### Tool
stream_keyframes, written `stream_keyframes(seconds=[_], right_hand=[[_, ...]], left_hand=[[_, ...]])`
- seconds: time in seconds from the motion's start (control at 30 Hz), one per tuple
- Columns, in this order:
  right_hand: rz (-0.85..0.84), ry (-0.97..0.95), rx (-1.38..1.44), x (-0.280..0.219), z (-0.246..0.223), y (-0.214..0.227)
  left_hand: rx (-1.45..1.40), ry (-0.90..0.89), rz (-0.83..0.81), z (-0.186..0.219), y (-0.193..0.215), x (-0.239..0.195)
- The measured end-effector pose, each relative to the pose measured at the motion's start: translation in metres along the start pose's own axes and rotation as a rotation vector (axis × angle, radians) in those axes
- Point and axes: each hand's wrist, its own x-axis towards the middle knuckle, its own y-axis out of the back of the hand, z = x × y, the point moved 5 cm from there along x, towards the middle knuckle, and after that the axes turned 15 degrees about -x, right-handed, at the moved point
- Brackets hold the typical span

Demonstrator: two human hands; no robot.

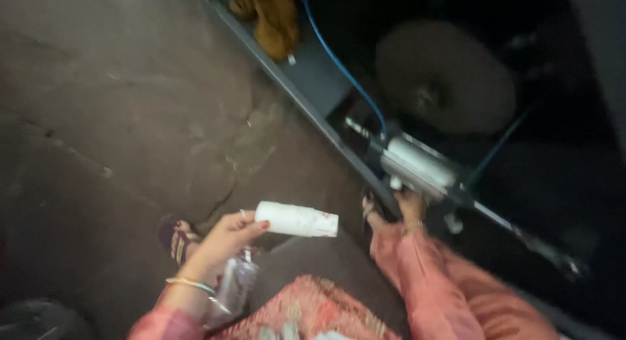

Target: The person organizes stacks of paper cups on a machine ledge and picks up fallen cups from the floor to place them into plastic bags.

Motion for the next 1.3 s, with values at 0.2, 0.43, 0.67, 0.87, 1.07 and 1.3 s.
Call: stream_keyframes(seconds=[0.2, 0.43, 0.67, 0.87, 1.07, 1.3], right_hand=[[0.072, -0.078, 1.143, 0.029, -0.039, 0.042], [0.269, -0.286, 0.869, -0.02, -0.042, 0.08], [-0.067, 0.406, 0.277, -0.131, -0.135, 0.302], [0.13, 0.983, 0.442, -0.231, -0.22, 0.439], [-0.004, 0.981, 0.617, -0.248, -0.214, 0.436], [-0.182, 0.27, 0.25, -0.108, 0.01, 0.136]], left_hand=[[-0.407, -0.12, -0.009, -0.036, -0.035, -0.009], [-0.538, -0.103, 0.023, -0.022, -0.046, -0.053], [-0.383, -0.214, 0.097, -0.001, -0.028, -0.008], [-0.254, -0.155, 0.095, -0.001, -0.047, -0.007], [-0.229, -0.075, 0.1, -0.017, -0.041, -0.005], [-0.295, 0.097, 0.019, -0.017, -0.06, -0.013]])
